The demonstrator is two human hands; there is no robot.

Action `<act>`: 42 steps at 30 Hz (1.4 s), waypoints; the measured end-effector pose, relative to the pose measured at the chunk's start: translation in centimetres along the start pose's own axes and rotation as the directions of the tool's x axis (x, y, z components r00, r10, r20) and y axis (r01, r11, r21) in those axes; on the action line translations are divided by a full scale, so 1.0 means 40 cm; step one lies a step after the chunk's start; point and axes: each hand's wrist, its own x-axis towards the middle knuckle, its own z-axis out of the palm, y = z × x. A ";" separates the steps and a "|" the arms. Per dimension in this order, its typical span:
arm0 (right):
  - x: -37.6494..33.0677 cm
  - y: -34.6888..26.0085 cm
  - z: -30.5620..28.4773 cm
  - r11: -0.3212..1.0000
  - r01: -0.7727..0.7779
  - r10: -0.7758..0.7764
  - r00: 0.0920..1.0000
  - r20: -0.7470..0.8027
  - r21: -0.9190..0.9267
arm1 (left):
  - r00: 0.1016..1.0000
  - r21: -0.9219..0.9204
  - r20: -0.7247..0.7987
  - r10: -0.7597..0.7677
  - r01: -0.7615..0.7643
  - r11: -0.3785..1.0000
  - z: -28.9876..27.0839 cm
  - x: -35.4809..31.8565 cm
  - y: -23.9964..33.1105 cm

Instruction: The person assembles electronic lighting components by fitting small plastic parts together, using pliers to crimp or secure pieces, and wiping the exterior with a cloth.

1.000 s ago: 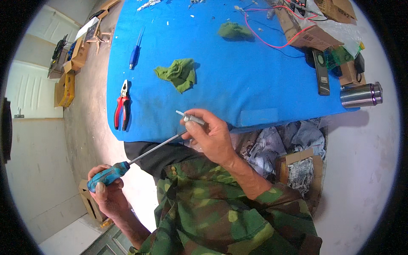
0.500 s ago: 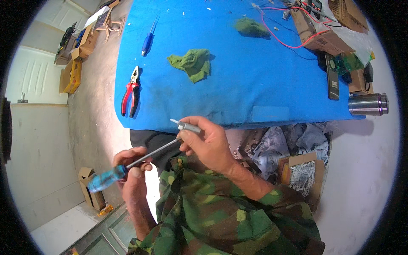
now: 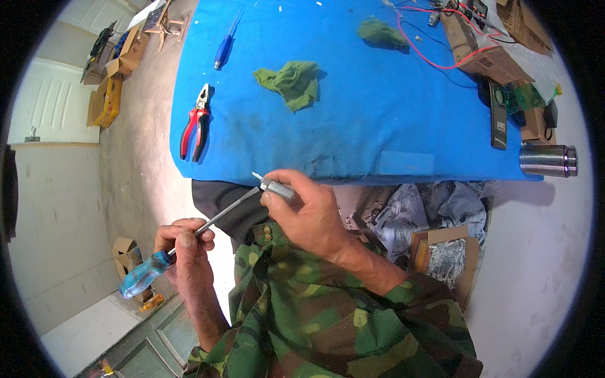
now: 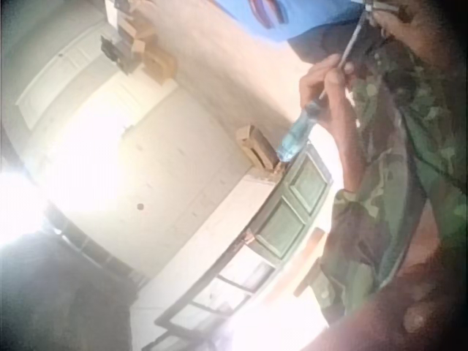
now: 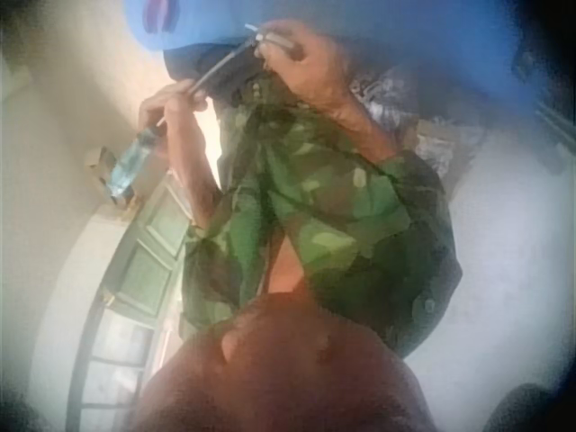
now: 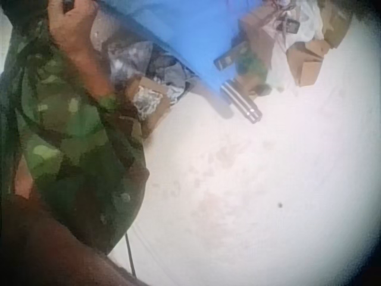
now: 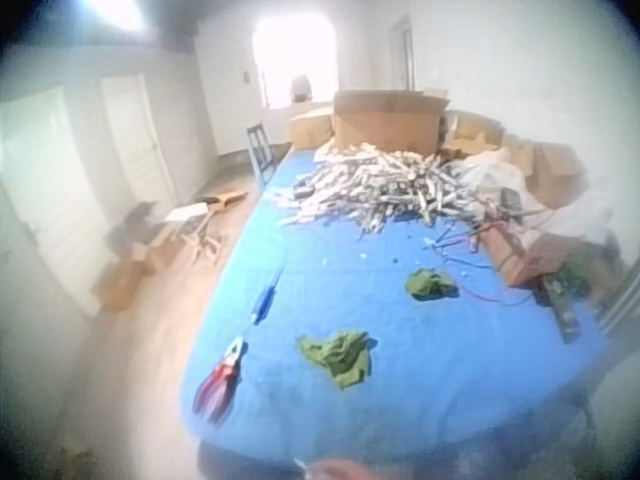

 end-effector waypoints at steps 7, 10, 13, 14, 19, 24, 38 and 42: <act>0.000 0.007 0.001 0.997 0.025 -0.025 1.000 0.003 -0.078 | 0.999 0.047 -0.052 -0.004 0.006 0.999 0.022 -0.003 0.001; 0.002 0.002 -0.001 0.997 0.026 -0.024 0.999 0.021 -0.079 | 0.998 0.059 -0.066 -0.005 0.009 0.998 0.031 -0.005 0.008; 0.003 0.003 0.011 0.999 0.001 -0.002 1.000 -0.029 -0.036 | 0.997 0.072 -0.078 -0.010 0.016 0.997 0.042 -0.011 0.005; 0.003 0.002 0.013 0.999 0.003 -0.005 0.999 -0.034 -0.037 | 0.996 0.077 -0.083 -0.013 0.019 0.997 0.044 -0.013 0.004; 0.004 -0.002 0.019 0.997 0.006 -0.009 0.999 -0.044 -0.074 | 0.997 0.076 -0.079 0.001 0.005 0.997 0.042 -0.016 -0.007; 0.005 0.007 0.028 0.992 0.061 -0.069 0.996 -0.065 -0.112 | 0.997 0.068 -0.079 0.008 -0.002 0.998 0.043 -0.017 -0.006; 0.009 0.002 0.033 0.985 0.065 -0.076 0.995 -0.065 -0.160 | 0.996 0.166 -0.082 0.027 -0.013 0.986 0.061 -0.022 0.004; 0.010 0.013 0.033 0.979 0.096 -0.109 0.992 -0.063 -0.182 | 0.994 0.151 -0.102 0.040 -0.024 0.988 0.062 -0.021 0.000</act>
